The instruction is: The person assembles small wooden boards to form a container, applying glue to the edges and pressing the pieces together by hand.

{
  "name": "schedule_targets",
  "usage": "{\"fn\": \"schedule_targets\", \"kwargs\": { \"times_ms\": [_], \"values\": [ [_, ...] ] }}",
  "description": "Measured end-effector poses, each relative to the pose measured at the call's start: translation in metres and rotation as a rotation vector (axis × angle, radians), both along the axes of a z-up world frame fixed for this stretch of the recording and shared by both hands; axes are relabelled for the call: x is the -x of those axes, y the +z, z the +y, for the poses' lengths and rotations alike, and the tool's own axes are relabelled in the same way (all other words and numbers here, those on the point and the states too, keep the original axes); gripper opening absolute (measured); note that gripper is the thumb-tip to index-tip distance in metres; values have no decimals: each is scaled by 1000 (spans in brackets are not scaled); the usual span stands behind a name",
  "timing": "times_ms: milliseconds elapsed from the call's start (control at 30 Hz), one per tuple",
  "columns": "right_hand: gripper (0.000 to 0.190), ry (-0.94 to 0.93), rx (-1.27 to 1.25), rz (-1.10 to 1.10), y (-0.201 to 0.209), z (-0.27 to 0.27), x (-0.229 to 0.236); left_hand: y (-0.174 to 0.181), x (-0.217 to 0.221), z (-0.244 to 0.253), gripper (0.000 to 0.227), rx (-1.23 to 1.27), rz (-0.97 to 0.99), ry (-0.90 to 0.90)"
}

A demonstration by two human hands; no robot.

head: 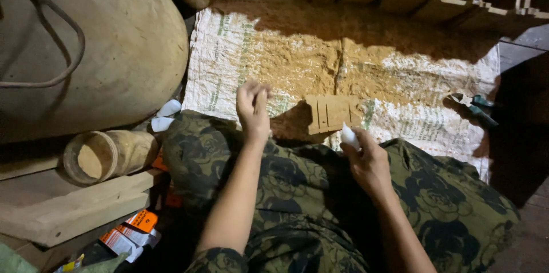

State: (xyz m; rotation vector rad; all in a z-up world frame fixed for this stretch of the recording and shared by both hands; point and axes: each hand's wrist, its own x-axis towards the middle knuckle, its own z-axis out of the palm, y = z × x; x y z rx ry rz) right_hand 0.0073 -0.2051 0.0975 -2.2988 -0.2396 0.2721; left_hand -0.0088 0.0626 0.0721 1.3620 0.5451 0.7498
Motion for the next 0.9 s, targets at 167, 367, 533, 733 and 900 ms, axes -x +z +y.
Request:
{"fn": "schedule_targets", "kwargs": {
  "times_ms": [167, 367, 533, 733, 900],
  "values": [
    [38, -36, 52, -197, 2, 11, -1, -7, -33, 24, 20, 7, -56, -46],
    [28, 35, 88, -427, 5, 36, -12, -19, -40, 19, 28, 106, 30, -38],
    [27, 100, 105, -546, 7, 50, -18, -40, -50, 20, 31, 71, -1, -73],
    [26, 129, 32, -527, 16, 60, -18, -38, -53, 19, 22, 166, -85, -133],
    [29, 107, 32, -535, 7, 55, -18, -38, -55, 14, 25, 92, -74, -154]
  ]
}}
